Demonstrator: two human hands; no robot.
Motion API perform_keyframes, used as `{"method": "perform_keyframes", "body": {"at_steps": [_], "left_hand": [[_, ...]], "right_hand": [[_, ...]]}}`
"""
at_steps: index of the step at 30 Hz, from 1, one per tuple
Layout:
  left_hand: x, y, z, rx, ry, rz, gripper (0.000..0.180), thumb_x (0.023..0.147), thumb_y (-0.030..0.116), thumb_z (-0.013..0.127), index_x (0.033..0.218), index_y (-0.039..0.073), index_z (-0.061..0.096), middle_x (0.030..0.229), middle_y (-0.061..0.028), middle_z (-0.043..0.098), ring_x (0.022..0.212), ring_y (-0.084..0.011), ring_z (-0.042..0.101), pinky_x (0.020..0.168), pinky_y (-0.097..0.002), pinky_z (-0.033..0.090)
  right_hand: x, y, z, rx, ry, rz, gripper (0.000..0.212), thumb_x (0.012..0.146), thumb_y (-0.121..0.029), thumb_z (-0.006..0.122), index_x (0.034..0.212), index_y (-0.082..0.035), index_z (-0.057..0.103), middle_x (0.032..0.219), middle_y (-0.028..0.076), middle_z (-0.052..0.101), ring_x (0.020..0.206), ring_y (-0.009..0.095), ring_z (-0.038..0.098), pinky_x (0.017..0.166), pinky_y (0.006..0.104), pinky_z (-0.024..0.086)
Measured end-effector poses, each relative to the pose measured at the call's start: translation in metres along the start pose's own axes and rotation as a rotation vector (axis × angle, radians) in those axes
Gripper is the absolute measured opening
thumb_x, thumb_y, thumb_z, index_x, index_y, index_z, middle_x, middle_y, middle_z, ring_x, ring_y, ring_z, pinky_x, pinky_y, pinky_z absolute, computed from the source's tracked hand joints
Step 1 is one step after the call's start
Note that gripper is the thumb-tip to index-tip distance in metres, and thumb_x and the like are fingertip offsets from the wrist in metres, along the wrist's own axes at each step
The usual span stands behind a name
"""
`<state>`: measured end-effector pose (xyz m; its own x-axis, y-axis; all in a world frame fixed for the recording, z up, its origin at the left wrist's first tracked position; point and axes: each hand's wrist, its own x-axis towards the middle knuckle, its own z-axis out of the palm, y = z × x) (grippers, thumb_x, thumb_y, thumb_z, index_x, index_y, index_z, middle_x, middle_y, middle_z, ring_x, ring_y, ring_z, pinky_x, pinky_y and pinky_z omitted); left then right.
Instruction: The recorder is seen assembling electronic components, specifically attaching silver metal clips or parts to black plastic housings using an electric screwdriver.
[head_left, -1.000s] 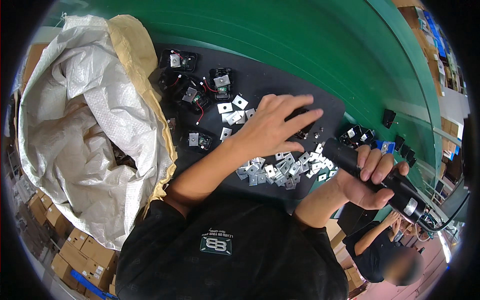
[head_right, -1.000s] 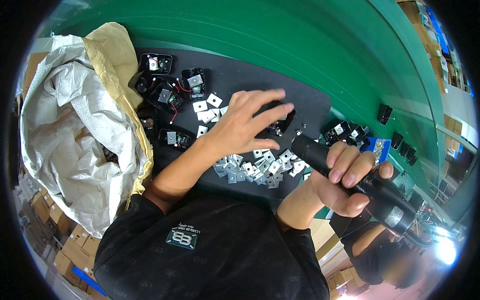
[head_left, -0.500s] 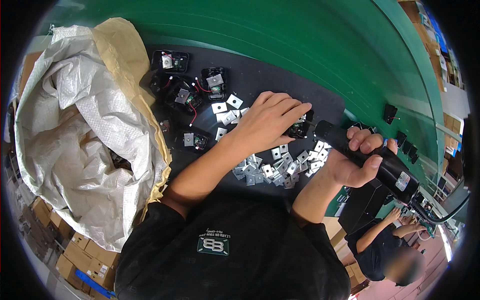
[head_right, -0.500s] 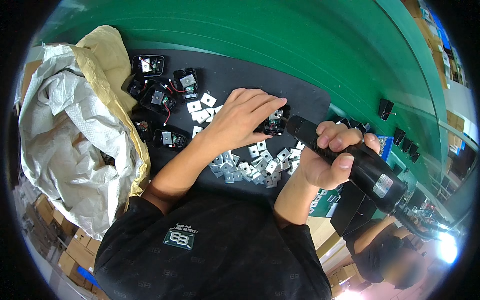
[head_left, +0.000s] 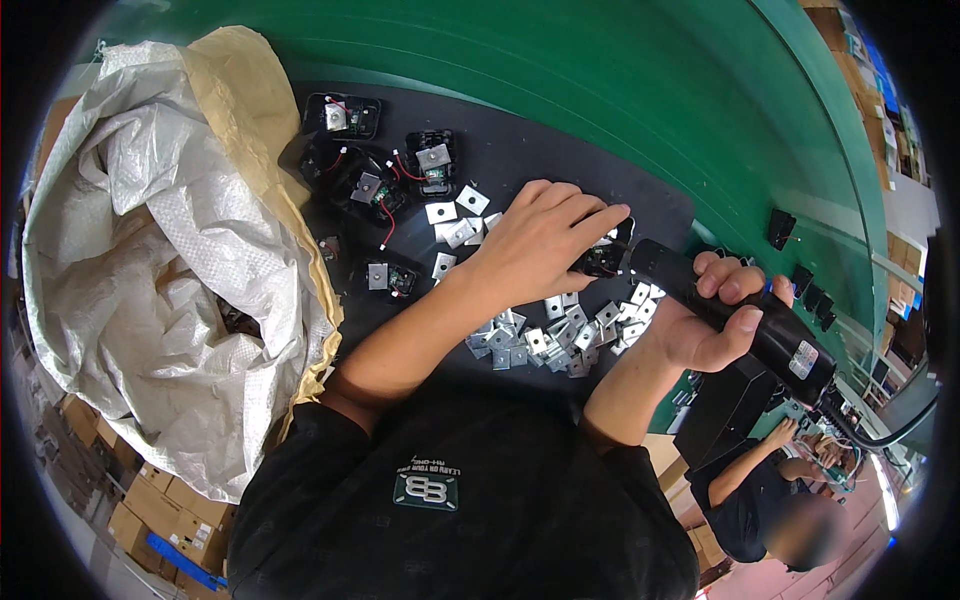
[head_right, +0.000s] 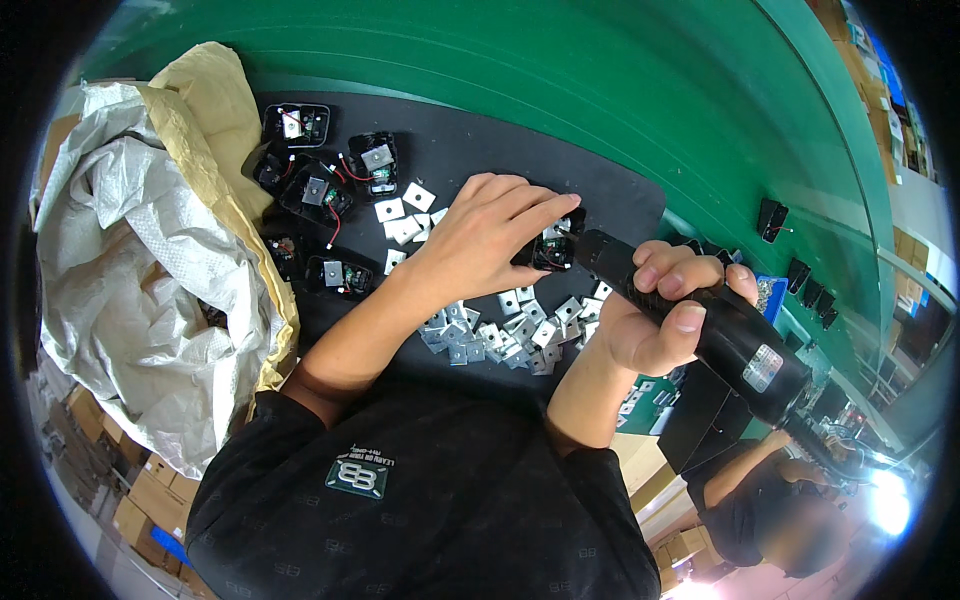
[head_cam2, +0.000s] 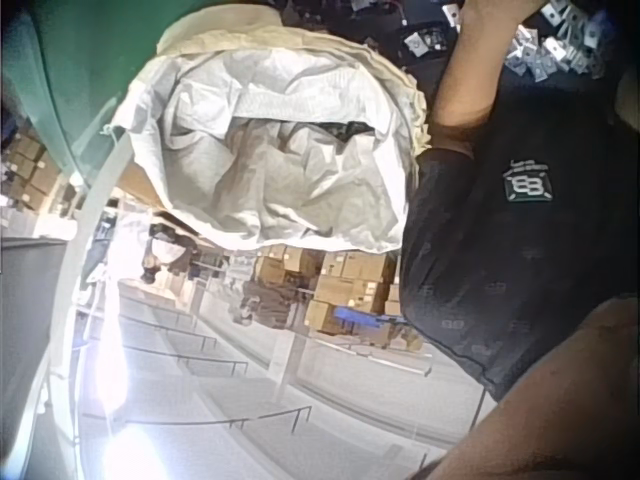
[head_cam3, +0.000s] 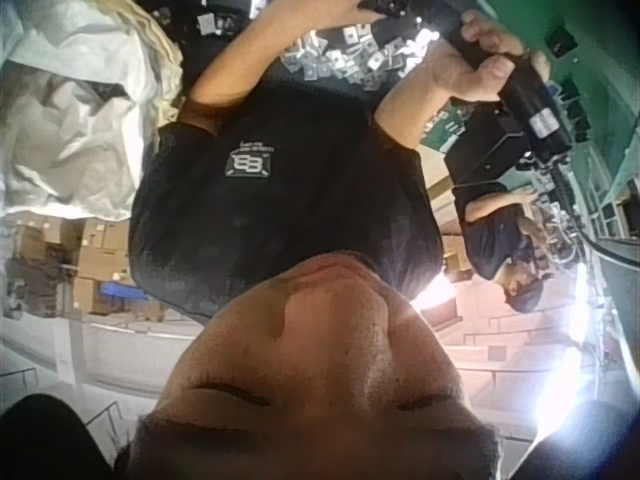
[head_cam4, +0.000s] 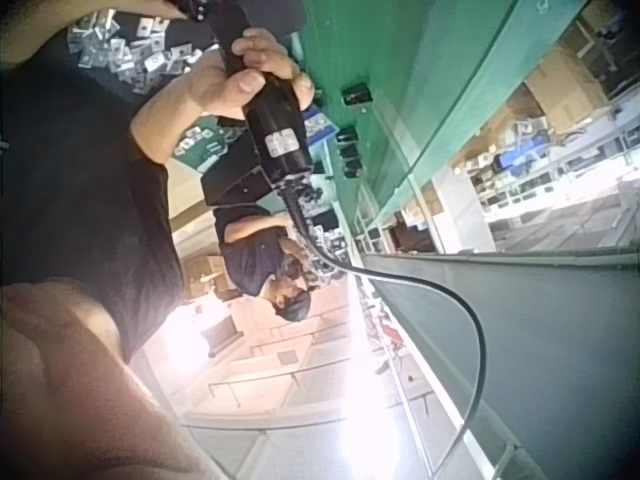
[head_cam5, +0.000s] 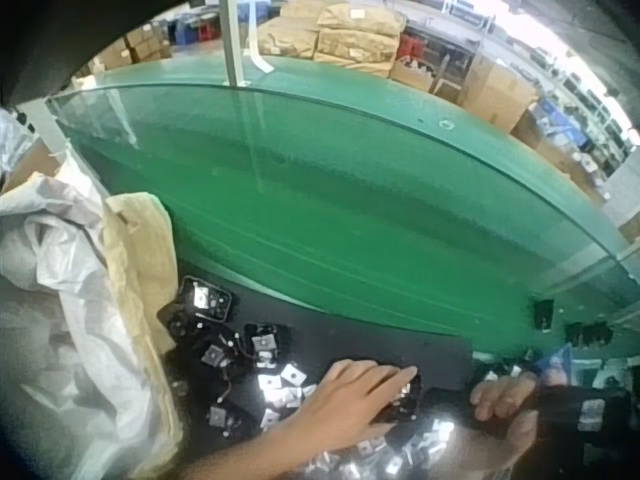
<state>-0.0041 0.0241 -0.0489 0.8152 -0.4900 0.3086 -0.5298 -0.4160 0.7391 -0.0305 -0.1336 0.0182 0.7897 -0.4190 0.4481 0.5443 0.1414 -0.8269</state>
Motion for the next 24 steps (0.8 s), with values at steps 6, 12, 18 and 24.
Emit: {"method": "perform_keyframes", "body": {"at_steps": [6,12,18,24], "left_hand": [[-0.001,-0.001,0.001,-0.002,0.001,0.005,0.071,0.059,0.025,0.080,0.124,0.011,0.056,0.110,-0.0043,0.061,0.103,-0.0258,0.054,0.092,-0.0403,0.038],[0.001,-0.002,0.000,-0.009,0.003,0.009,0.069,0.059,0.025,0.080,0.123,0.010,0.057,0.109,-0.0044,0.062,0.101,-0.0250,0.056,0.091,-0.0394,0.039],[0.004,-0.003,-0.001,-0.007,-0.021,0.008,0.071,0.057,0.024,0.079,0.123,0.010,0.058,0.109,-0.0050,0.062,0.100,-0.0243,0.057,0.090,-0.0382,0.041],[0.004,-0.002,-0.002,-0.024,-0.010,0.012,0.070,0.057,0.026,0.080,0.121,0.009,0.058,0.106,-0.0051,0.061,0.102,-0.0236,0.055,0.091,-0.0384,0.040]], "right_hand": [[0.002,0.000,-0.001,-0.001,-0.018,0.015,0.039,0.085,-0.024,0.062,0.120,-0.011,0.048,0.076,0.002,0.051,0.064,0.015,0.050,0.066,0.0337,0.043],[0.002,0.008,-0.005,0.060,-0.120,-0.045,0.046,0.082,-0.022,0.070,0.118,-0.010,0.044,0.074,0.005,0.053,0.058,0.017,0.053,0.061,0.0333,0.047],[0.000,0.013,-0.002,0.151,-0.240,-0.021,0.046,0.077,-0.016,0.077,0.110,-0.011,0.044,0.074,0.005,0.055,0.060,0.018,0.055,0.060,0.0343,0.047],[0.007,0.011,0.004,0.079,-0.413,-0.004,0.040,0.080,-0.019,0.071,0.108,-0.011,0.044,0.075,0.004,0.052,0.063,0.016,0.052,0.063,0.0350,0.044]]}}
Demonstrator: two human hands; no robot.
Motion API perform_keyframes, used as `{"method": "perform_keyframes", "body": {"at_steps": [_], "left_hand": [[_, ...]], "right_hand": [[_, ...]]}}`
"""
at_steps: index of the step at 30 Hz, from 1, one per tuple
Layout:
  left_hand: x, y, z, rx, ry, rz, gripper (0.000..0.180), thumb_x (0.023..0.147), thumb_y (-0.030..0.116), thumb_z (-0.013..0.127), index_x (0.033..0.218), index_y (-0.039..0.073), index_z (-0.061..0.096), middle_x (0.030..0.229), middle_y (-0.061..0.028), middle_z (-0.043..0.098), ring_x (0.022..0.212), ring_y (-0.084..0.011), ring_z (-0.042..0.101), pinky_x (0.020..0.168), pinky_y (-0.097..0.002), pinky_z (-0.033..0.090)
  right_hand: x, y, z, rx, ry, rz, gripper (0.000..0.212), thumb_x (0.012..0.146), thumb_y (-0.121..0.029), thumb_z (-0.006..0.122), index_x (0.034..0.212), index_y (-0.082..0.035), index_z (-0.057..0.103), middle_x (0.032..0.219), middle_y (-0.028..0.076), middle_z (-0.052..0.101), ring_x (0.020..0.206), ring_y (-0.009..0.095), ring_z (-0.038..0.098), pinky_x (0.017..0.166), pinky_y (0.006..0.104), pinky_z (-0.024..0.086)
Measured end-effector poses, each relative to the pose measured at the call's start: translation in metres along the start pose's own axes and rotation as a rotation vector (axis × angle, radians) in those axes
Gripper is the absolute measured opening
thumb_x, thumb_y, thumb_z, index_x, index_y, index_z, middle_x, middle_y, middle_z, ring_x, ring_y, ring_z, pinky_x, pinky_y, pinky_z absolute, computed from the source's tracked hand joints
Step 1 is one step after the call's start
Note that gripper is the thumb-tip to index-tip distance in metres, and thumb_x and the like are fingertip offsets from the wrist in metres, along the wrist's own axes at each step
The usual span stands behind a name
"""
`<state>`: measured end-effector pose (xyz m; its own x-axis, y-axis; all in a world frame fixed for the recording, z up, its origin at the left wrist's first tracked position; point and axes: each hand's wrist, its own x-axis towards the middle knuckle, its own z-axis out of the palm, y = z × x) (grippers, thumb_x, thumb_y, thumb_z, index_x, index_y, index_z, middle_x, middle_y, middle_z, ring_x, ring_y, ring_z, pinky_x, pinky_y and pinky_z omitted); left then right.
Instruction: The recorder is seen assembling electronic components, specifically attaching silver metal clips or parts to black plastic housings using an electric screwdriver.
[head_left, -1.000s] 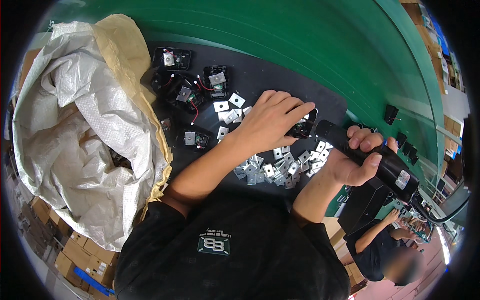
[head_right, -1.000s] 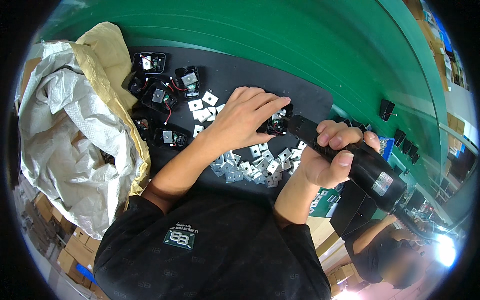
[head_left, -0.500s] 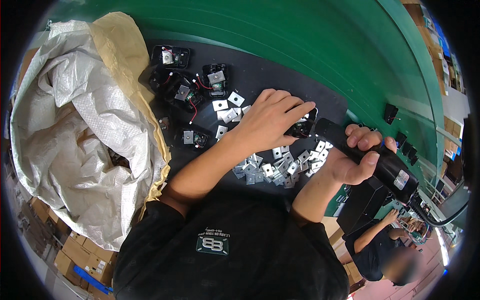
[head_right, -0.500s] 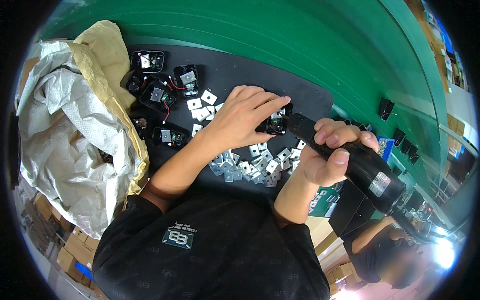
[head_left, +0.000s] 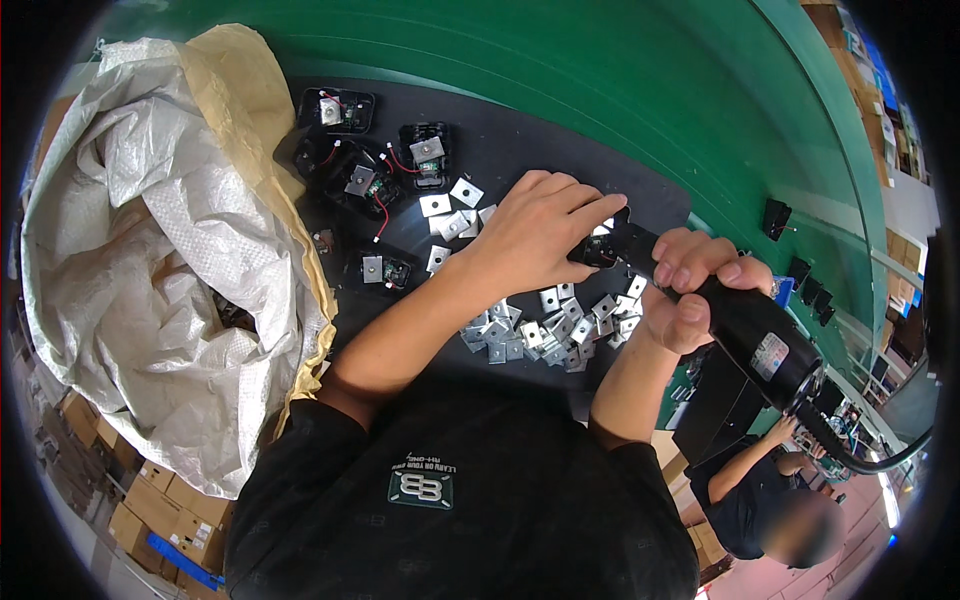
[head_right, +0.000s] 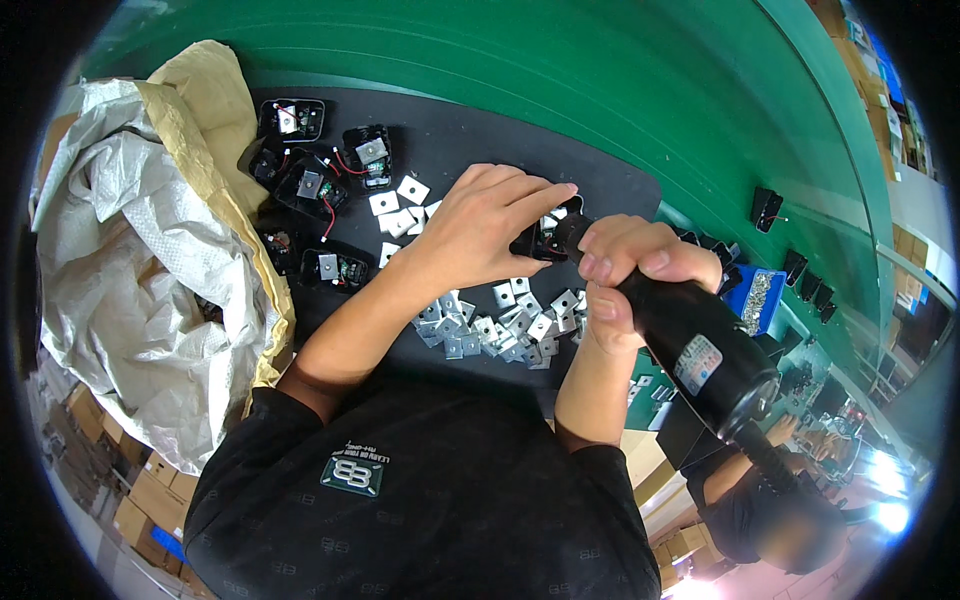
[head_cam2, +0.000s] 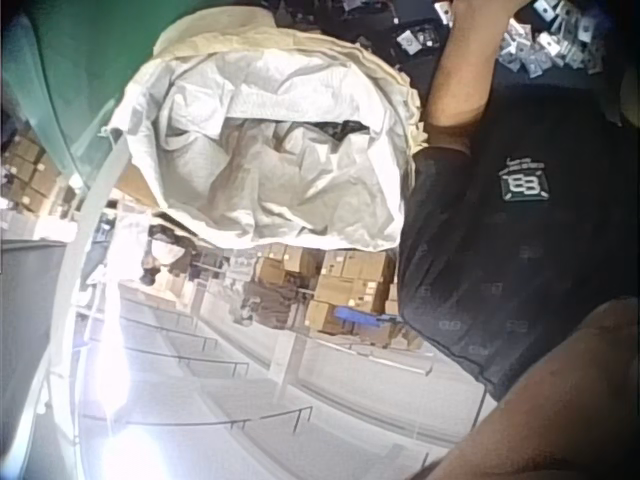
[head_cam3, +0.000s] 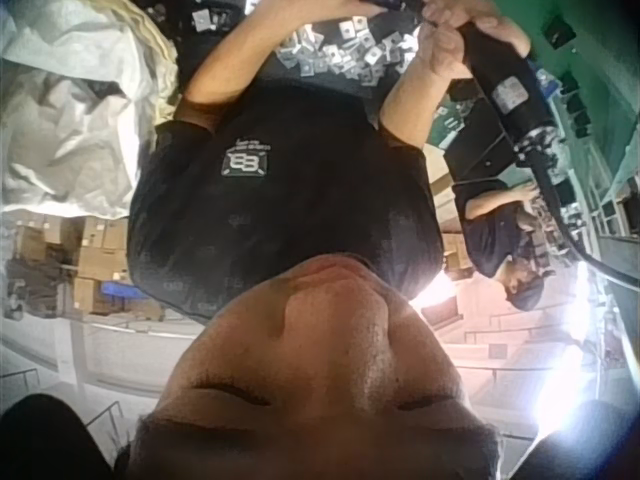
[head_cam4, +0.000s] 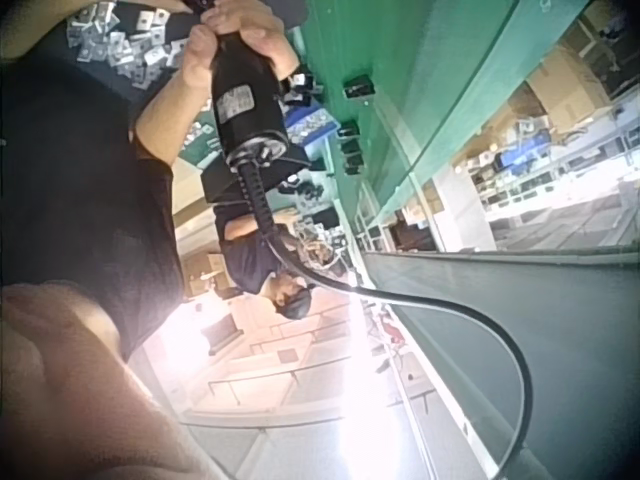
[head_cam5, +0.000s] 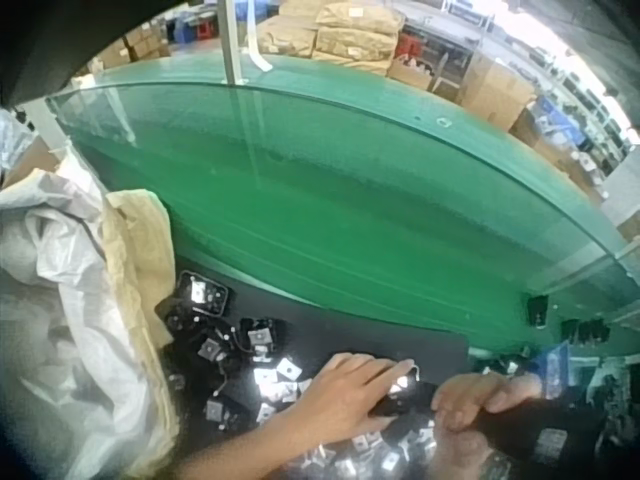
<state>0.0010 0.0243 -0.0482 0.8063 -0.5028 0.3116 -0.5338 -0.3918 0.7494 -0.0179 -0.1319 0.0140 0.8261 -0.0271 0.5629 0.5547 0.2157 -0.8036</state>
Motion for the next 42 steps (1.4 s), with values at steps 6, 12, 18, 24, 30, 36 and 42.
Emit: {"method": "perform_keyframes", "body": {"at_steps": [6,12,18,24,30,36,42], "left_hand": [[-0.001,0.002,0.004,0.002,-0.012,0.011,0.072,0.058,0.025,0.079,0.125,0.011,0.056,0.110,-0.0068,0.062,0.102,-0.0265,0.057,0.091,-0.0401,0.041],[-0.004,0.007,0.002,-0.001,-0.029,-0.006,0.074,0.060,0.023,0.081,0.128,0.011,0.053,0.114,-0.0077,0.061,0.106,-0.0282,0.054,0.093,-0.0413,0.039],[0.002,0.014,-0.005,0.008,-0.063,-0.066,0.073,0.063,0.021,0.080,0.127,0.007,0.049,0.112,-0.0140,0.059,0.108,-0.0322,0.053,0.095,-0.0420,0.038],[0.025,0.042,0.003,-0.085,-0.110,0.026,0.074,0.065,0.015,0.077,0.130,0.003,0.045,0.119,-0.0197,0.056,0.108,-0.0386,0.053,0.095,-0.0437,0.042],[0.057,0.110,0.032,-0.033,-0.287,0.124,0.077,0.064,0.017,0.079,0.130,0.002,0.045,0.121,-0.0186,0.055,0.112,-0.0361,0.051,0.098,-0.0426,0.041],[0.097,0.165,0.076,0.004,-0.404,0.427,0.077,0.062,0.026,0.081,0.127,0.001,0.046,0.117,-0.0200,0.056,0.109,-0.0376,0.053,0.095,-0.0444,0.042],[0.123,0.189,0.139,0.143,-0.425,0.513,0.080,0.061,0.039,0.082,0.124,0.003,0.047,0.134,-0.0187,0.042,0.125,-0.0365,0.040,0.105,-0.0476,0.026]], "right_hand": [[-0.001,-0.009,-0.005,0.032,0.055,-0.026,0.046,0.081,-0.021,0.069,0.118,-0.010,0.045,0.075,0.003,0.053,0.063,0.016,0.051,0.062,0.0353,0.043],[-0.002,-0.053,-0.015,0.035,0.315,-0.108,0.054,0.082,-0.027,0.070,0.124,-0.007,0.042,0.072,0.003,0.050,0.056,0.015,0.050,0.056,0.0328,0.044],[-0.037,-0.055,-0.028,-0.140,0.440,-0.008,0.046,0.081,-0.021,0.068,0.120,-0.004,0.048,0.072,0.004,0.051,0.060,0.016,0.049,0.059,0.0343,0.045],[-0.031,-0.090,-0.003,0.010,0.223,0.341,0.051,0.075,-0.020,0.076,0.114,-0.002,0.050,0.071,0.005,0.061,0.064,0.015,0.059,0.058,0.0269,0.048],[-0.007,-0.111,0.020,0.110,-0.470,0.287,0.054,0.076,-0.032,0.077,0.113,-0.002,0.053,0.081,0.008,0.065,0.073,0.023,0.064,0.064,0.0321,0.049],[-0.013,-0.132,0.017,0.127,-0.546,0.101,0.042,0.075,-0.020,0.074,0.109,-0.005,0.053,0.073,0.011,0.064,0.066,0.029,0.064,0.058,0.0386,0.048],[-0.025,-0.138,0.018,0.096,-0.659,0.085,0.044,0.073,-0.020,0.075,0.109,-0.006,0.052,0.079,0.013,0.064,0.074,0.032,0.065,0.061,0.0406,0.047]]}}
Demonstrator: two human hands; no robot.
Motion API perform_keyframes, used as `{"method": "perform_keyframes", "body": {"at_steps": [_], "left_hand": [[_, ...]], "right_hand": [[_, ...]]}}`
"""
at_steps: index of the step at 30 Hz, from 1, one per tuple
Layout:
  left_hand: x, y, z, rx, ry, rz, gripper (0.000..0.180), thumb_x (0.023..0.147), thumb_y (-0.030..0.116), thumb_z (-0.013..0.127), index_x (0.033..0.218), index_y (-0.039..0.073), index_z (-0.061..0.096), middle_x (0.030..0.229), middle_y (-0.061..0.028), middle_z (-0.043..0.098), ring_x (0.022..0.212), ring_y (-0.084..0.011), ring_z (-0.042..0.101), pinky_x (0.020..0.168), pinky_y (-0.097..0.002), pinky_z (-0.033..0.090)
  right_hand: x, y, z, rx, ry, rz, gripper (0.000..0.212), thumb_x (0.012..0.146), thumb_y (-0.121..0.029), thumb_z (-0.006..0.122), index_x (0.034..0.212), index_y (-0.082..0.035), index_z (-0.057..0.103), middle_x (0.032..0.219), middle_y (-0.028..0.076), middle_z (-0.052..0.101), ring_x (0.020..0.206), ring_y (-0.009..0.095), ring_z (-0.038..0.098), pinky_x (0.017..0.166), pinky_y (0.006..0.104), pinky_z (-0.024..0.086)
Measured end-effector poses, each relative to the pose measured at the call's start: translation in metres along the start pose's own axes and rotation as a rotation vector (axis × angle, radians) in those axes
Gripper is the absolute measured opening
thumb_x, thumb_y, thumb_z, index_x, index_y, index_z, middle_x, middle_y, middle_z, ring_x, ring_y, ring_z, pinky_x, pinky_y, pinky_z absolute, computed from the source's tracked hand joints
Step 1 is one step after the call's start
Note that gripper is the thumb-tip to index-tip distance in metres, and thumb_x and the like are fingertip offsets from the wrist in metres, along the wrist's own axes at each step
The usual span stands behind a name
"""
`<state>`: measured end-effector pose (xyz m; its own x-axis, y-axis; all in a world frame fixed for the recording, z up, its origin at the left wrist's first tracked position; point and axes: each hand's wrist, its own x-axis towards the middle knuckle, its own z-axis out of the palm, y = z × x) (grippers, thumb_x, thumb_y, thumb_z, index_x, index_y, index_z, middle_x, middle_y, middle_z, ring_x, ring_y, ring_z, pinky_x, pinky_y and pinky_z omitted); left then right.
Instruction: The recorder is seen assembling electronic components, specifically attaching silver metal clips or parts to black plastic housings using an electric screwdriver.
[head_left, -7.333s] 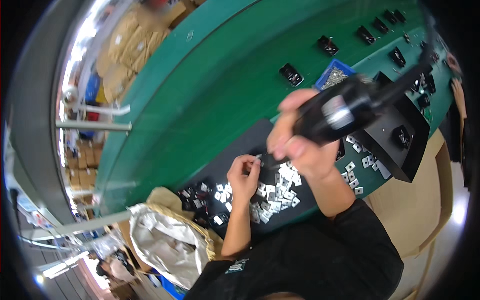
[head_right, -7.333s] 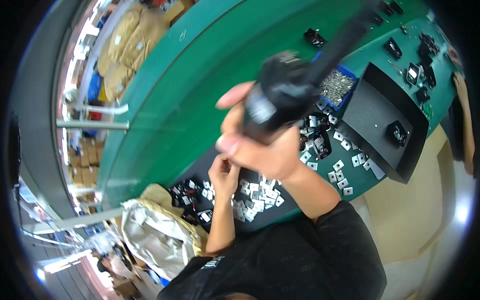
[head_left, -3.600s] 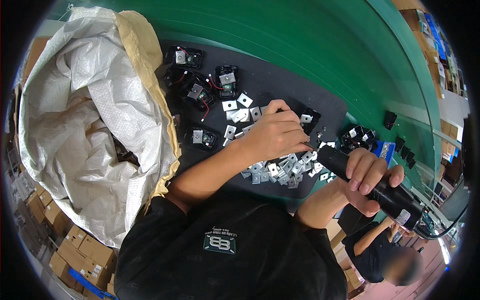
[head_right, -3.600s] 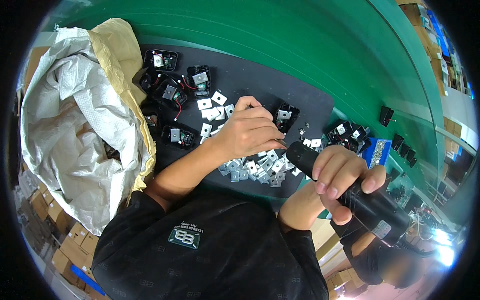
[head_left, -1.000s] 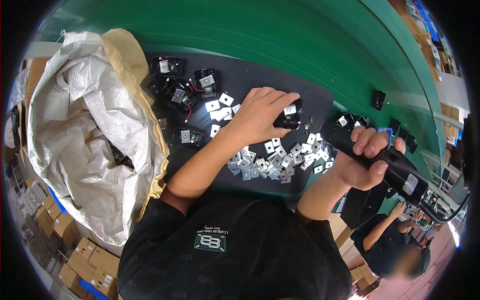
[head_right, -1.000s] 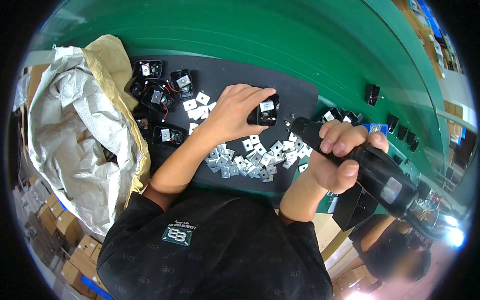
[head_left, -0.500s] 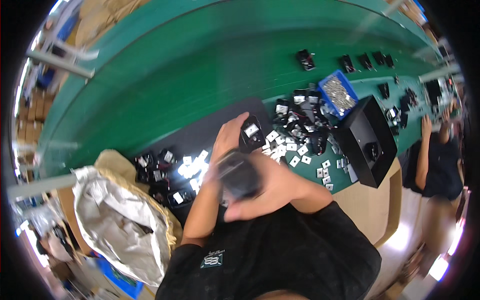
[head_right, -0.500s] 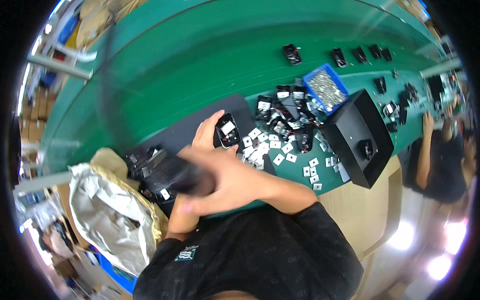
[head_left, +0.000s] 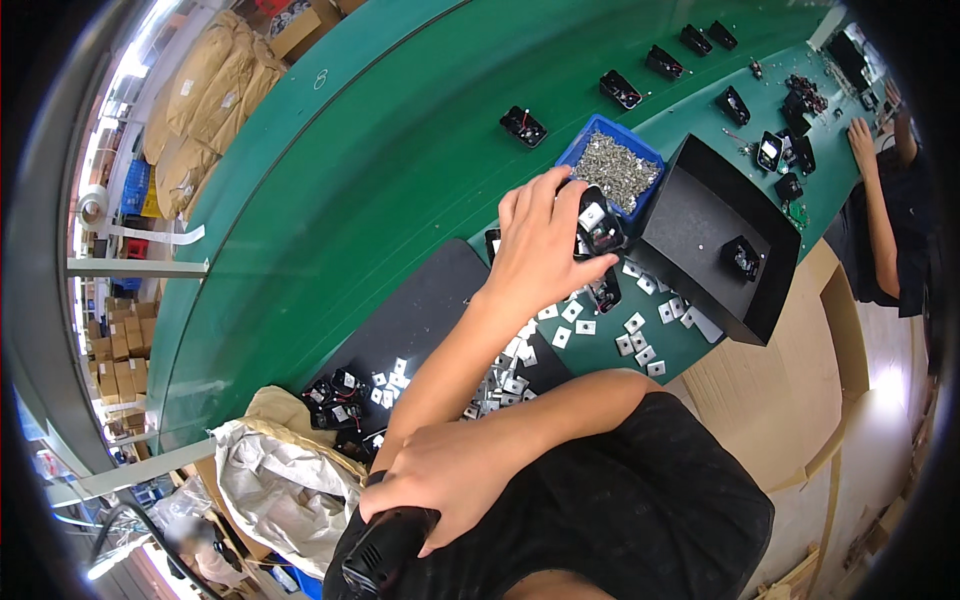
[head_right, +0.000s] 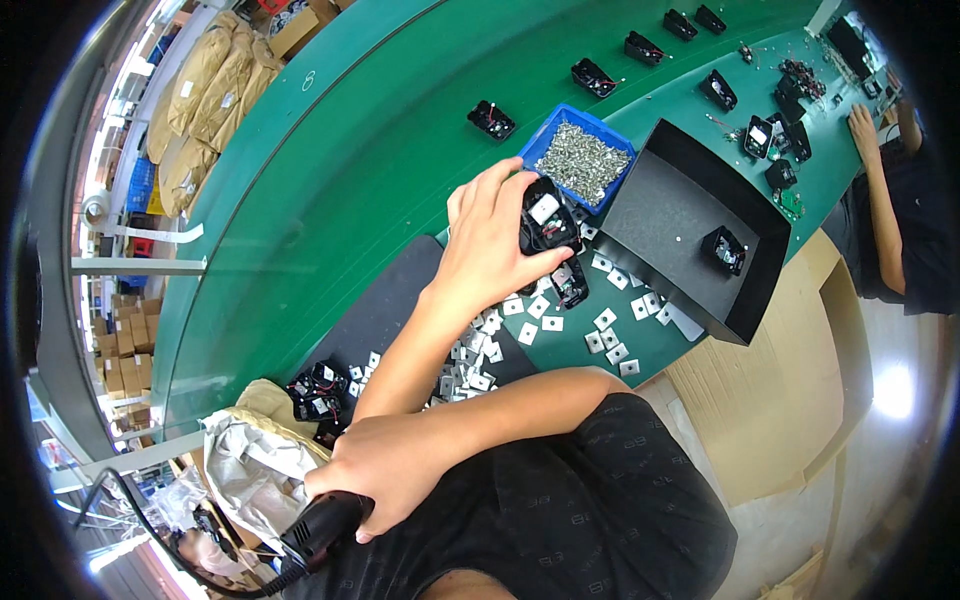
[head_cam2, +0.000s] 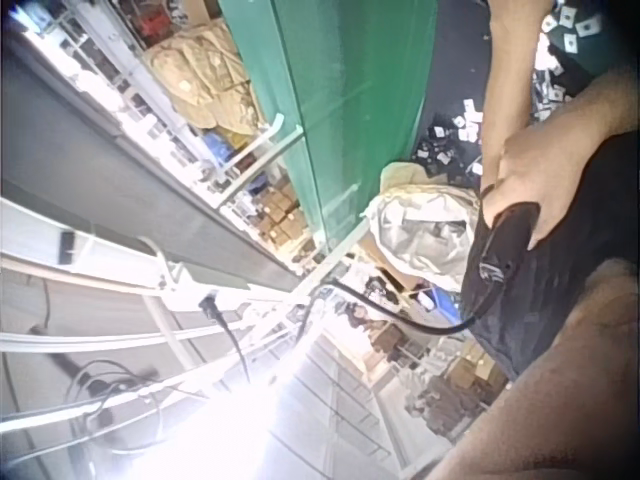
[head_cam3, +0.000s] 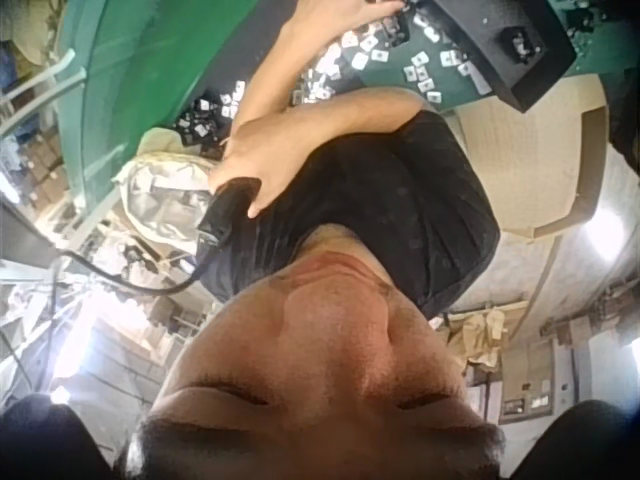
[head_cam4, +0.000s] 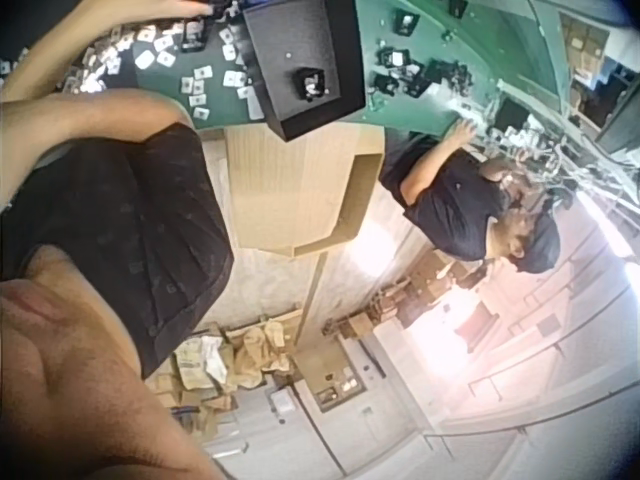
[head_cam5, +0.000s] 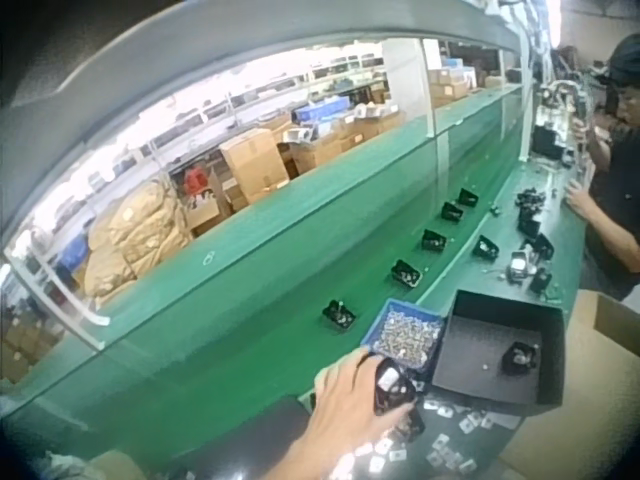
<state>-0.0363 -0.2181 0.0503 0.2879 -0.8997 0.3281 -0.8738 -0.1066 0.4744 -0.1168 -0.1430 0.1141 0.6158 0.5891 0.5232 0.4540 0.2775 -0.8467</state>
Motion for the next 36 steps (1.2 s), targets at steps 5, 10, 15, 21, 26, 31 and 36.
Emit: {"method": "perform_keyframes", "body": {"at_steps": [5,10,15,21,26,31,36], "left_hand": [[-0.003,-0.003,0.010,0.109,-0.001,-0.052,0.088,0.058,0.037,0.084,0.128,0.001,0.044,0.136,-0.0218,0.039,0.124,-0.0371,0.041,0.105,-0.0546,0.022],[-0.078,-0.028,-0.025,-0.083,0.232,-0.172,0.060,0.074,0.025,0.072,0.127,0.003,0.052,0.124,-0.0170,0.057,0.117,-0.0327,0.052,0.102,-0.0406,0.037],[-0.165,-0.054,-0.029,-0.173,0.235,-0.535,0.029,0.077,0.006,0.069,0.105,0.001,0.062,0.096,-0.0132,0.063,0.083,-0.0233,0.063,0.075,-0.0322,0.051],[-0.193,-0.066,-0.014,-0.163,0.194,-0.580,0.028,0.076,0.011,0.071,0.101,0.002,0.064,0.098,-0.0126,0.063,0.084,-0.0269,0.061,0.073,-0.0343,0.051],[-0.199,-0.078,-0.019,-0.267,0.274,-0.511,0.028,0.072,0.003,0.072,0.100,0.004,0.064,0.094,-0.0081,0.064,0.077,-0.0202,0.058,0.069,-0.0292,0.049],[-0.213,-0.083,-0.015,-0.903,0.355,-0.542,0.025,0.075,0.010,0.065,0.100,0.008,0.063,0.103,-0.0119,0.063,0.096,-0.0299,0.059,0.086,-0.0387,0.047],[-0.253,-0.113,0.022,-0.451,0.401,-0.398,0.045,0.079,0.027,0.068,0.118,0.007,0.057,0.115,-0.0151,0.058,0.113,-0.0323,0.054,0.095,-0.0452,0.041]], "right_hand": [[0.003,0.000,0.005,0.028,-0.052,-0.025,0.043,0.074,-0.021,0.073,0.108,-0.006,0.051,0.078,0.014,0.065,0.075,0.034,0.064,0.064,0.0430,0.047],[0.004,0.009,0.008,0.086,0.005,-0.031,0.041,0.073,-0.023,0.074,0.103,-0.007,0.053,0.074,0.014,0.065,0.071,0.035,0.064,0.062,0.0440,0.048],[0.010,0.014,0.004,0.112,-0.085,0.092,0.043,0.076,-0.024,0.072,0.109,-0.006,0.053,0.079,0.013,0.066,0.073,0.031,0.066,0.063,0.0402,0.049],[0.017,0.050,0.008,0.117,-0.057,0.153,0.047,0.078,-0.030,0.072,0.112,-0.003,0.053,0.082,0.014,0.068,0.073,0.030,0.067,0.063,0.0374,0.050],[0.020,0.064,-0.010,0.013,0.092,0.344,0.061,0.077,-0.040,0.073,0.116,0.002,0.053,0.092,0.017,0.065,0.084,0.026,0.065,0.073,0.0326,0.049],[0.015,0.081,-0.038,0.042,0.239,0.518,0.064,0.068,-0.031,0.082,0.114,0.004,0.056,0.098,0.012,0.063,0.092,0.019,0.059,0.082,0.0309,0.047],[0.014,0.095,-0.041,0.186,0.479,0.625,0.047,0.068,-0.027,0.082,0.100,-0.001,0.059,0.085,0.004,0.061,0.081,0.010,0.055,0.075,0.0279,0.047]]}}
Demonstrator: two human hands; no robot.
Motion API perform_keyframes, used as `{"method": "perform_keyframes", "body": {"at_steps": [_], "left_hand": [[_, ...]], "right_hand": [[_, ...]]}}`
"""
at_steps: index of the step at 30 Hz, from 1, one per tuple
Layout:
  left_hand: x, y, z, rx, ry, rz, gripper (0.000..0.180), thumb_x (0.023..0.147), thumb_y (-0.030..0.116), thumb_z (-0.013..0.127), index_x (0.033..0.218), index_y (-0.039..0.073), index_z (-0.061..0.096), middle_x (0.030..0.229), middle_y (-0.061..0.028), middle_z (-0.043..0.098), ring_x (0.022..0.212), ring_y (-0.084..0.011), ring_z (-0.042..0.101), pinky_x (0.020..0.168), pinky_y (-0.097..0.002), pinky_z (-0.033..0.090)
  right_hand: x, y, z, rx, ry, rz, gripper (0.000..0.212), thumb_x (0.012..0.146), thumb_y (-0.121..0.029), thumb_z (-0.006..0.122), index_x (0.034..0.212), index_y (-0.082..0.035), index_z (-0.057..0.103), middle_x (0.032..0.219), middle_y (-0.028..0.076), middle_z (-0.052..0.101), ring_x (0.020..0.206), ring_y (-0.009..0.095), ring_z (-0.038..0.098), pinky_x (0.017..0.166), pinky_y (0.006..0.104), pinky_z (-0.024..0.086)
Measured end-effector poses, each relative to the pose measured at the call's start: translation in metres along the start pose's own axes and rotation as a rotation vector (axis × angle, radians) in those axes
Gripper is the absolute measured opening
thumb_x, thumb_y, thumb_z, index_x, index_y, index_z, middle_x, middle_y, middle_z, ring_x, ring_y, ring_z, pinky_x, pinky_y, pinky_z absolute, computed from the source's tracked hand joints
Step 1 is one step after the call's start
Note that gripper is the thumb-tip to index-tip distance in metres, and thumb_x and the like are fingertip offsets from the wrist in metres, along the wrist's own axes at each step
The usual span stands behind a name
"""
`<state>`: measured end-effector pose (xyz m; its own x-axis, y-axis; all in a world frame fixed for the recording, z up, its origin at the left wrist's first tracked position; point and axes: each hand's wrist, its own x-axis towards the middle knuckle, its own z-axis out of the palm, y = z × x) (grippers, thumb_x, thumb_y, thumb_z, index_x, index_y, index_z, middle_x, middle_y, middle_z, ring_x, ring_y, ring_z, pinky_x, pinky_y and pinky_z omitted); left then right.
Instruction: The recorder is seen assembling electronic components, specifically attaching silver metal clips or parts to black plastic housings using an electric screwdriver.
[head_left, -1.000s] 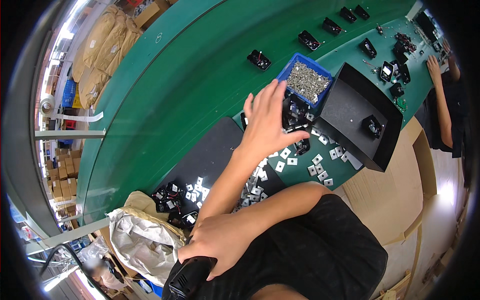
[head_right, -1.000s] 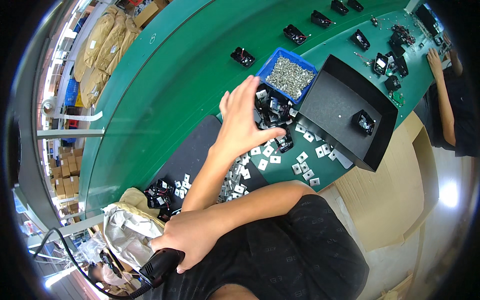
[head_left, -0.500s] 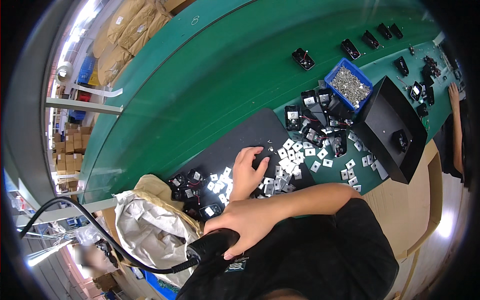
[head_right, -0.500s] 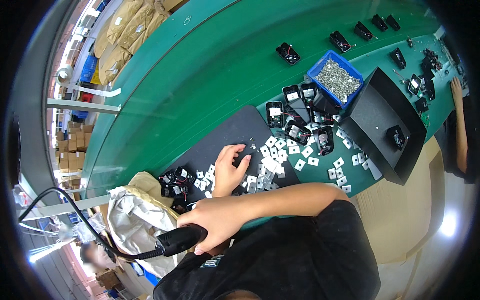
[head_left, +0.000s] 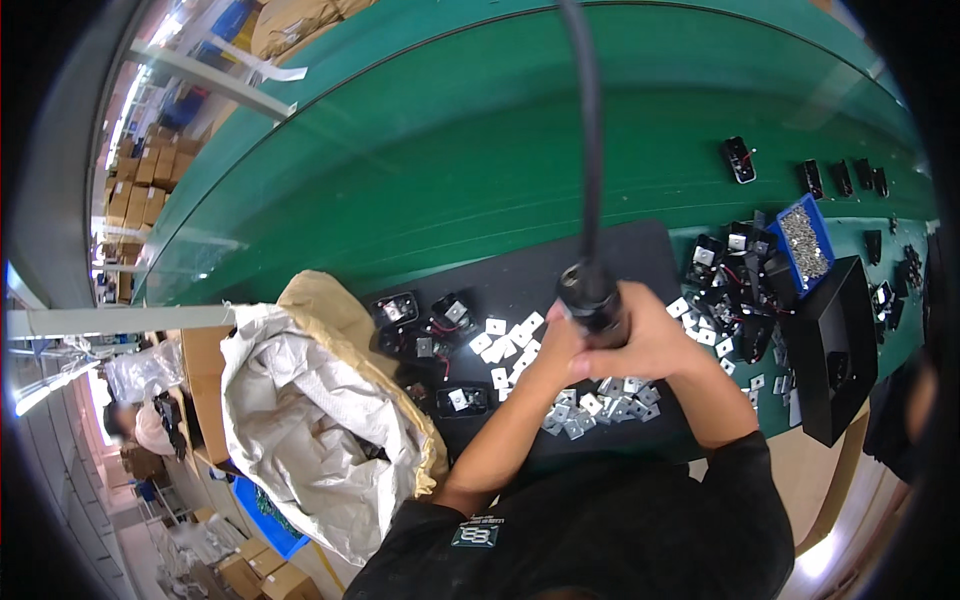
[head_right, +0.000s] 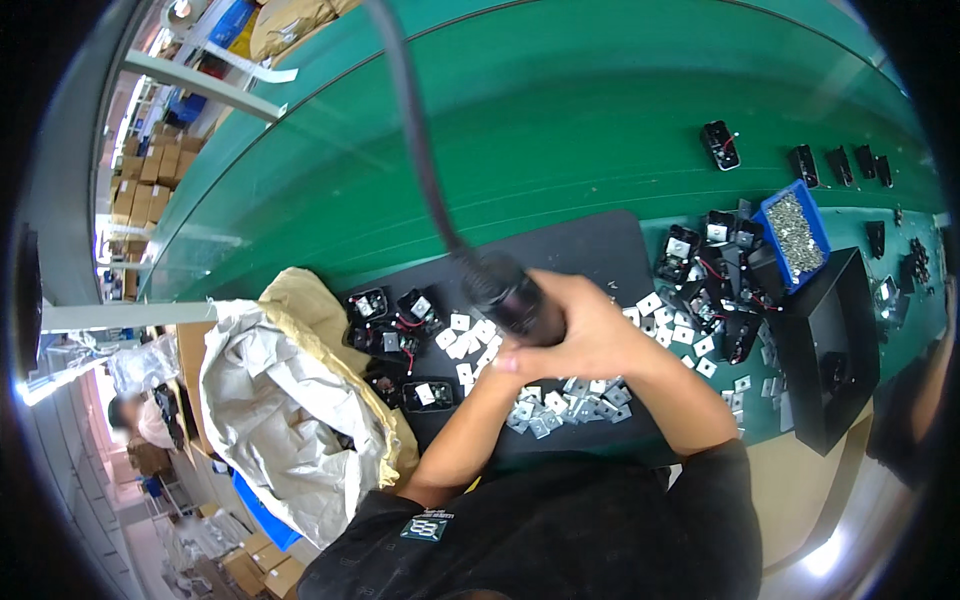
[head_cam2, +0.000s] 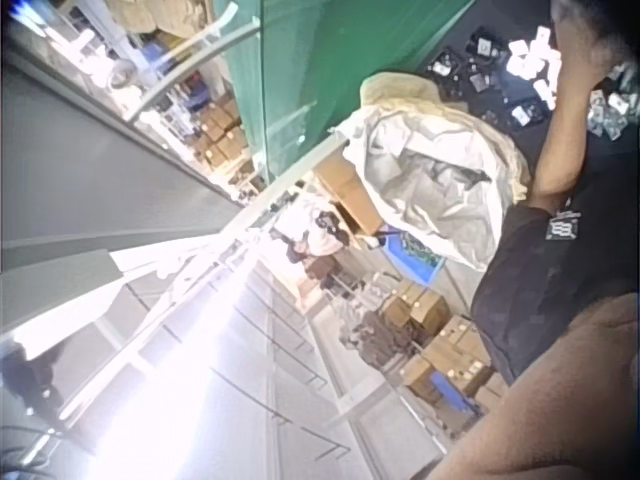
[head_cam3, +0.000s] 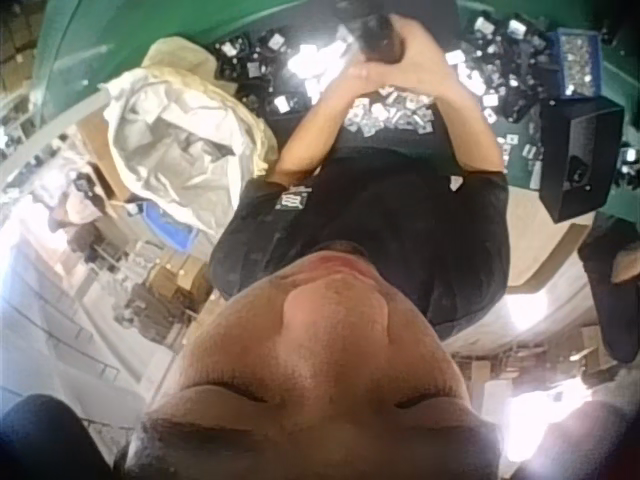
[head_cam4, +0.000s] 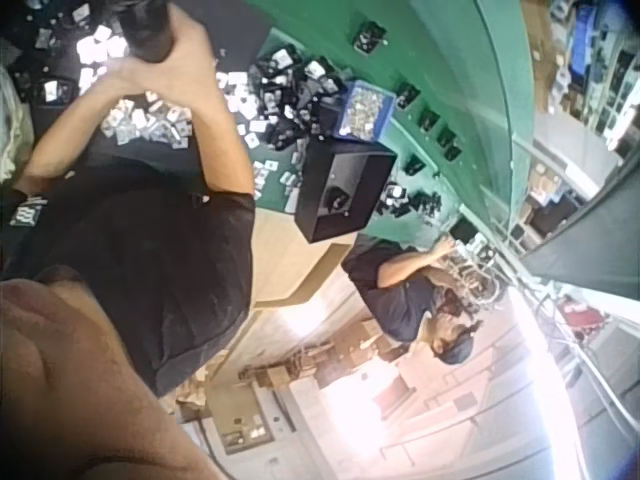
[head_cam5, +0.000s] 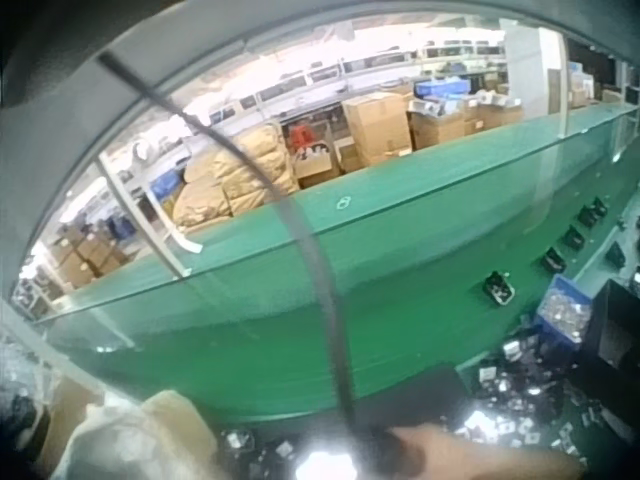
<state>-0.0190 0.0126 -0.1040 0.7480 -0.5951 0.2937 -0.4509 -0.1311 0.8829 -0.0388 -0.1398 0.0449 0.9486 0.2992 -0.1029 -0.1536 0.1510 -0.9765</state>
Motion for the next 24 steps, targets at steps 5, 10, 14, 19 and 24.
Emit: {"method": "perform_keyframes", "body": {"at_steps": [5,10,14,19,24], "left_hand": [[0.028,0.062,-0.005,-0.053,-0.174,-0.375,0.030,0.078,0.011,0.064,0.108,0.007,0.060,0.101,-0.0125,0.062,0.102,-0.0289,0.058,0.090,-0.0394,0.046],[0.022,0.037,-0.003,-0.185,-0.080,-0.212,0.036,0.077,0.005,0.069,0.112,0.005,0.060,0.103,-0.0101,0.061,0.090,-0.0219,0.059,0.081,-0.0335,0.050],[0.043,0.048,-0.006,0.186,-0.044,-0.089,0.041,0.069,-0.003,0.076,0.107,0.005,0.064,0.097,-0.0070,0.061,0.065,-0.0103,0.053,0.055,-0.0239,0.046],[0.076,0.071,0.020,0.334,-0.196,-0.017,0.039,0.070,0.009,0.078,0.108,0.010,0.067,0.101,-0.0056,0.059,0.076,-0.0174,0.054,0.068,-0.0296,0.049],[0.077,0.058,0.017,0.349,-0.309,0.089,0.020,0.069,0.010,0.077,0.089,0.013,0.074,0.097,0.0005,0.062,0.075,-0.0184,0.053,0.068,-0.0299,0.048]], "right_hand": [[0.004,0.011,-0.013,0.021,0.072,-0.066,0.049,0.066,-0.009,0.080,0.108,0.003,0.058,0.093,0.005,0.063,0.080,0.009,0.058,0.075,0.0254,0.048],[0.005,0.017,0.016,-0.478,-0.032,-0.310,0.065,0.072,-0.041,0.076,0.115,0.003,0.055,0.102,0.019,0.064,0.095,0.033,0.063,0.086,0.0389,0.048],[-0.006,0.018,0.034,-0.394,-0.320,-0.408,0.053,0.073,-0.034,0.075,0.113,-0.006,0.056,0.073,0.019,0.063,0.073,0.038,0.064,0.064,0.0441,0.047],[-0.026,0.000,0.029,-0.295,-0.657,-0.392,0.034,0.074,-0.023,0.072,0.101,-0.008,0.056,0.074,0.012,0.064,0.071,0.032,0.064,0.060,0.0428,0.046],[-0.031,-0.012,0.027,-0.272,-0.731,-0.434,0.036,0.074,-0.021,0.073,0.103,-0.009,0.056,0.072,0.011,0.064,0.072,0.032,0.064,0.061,0.0419,0.045]]}}
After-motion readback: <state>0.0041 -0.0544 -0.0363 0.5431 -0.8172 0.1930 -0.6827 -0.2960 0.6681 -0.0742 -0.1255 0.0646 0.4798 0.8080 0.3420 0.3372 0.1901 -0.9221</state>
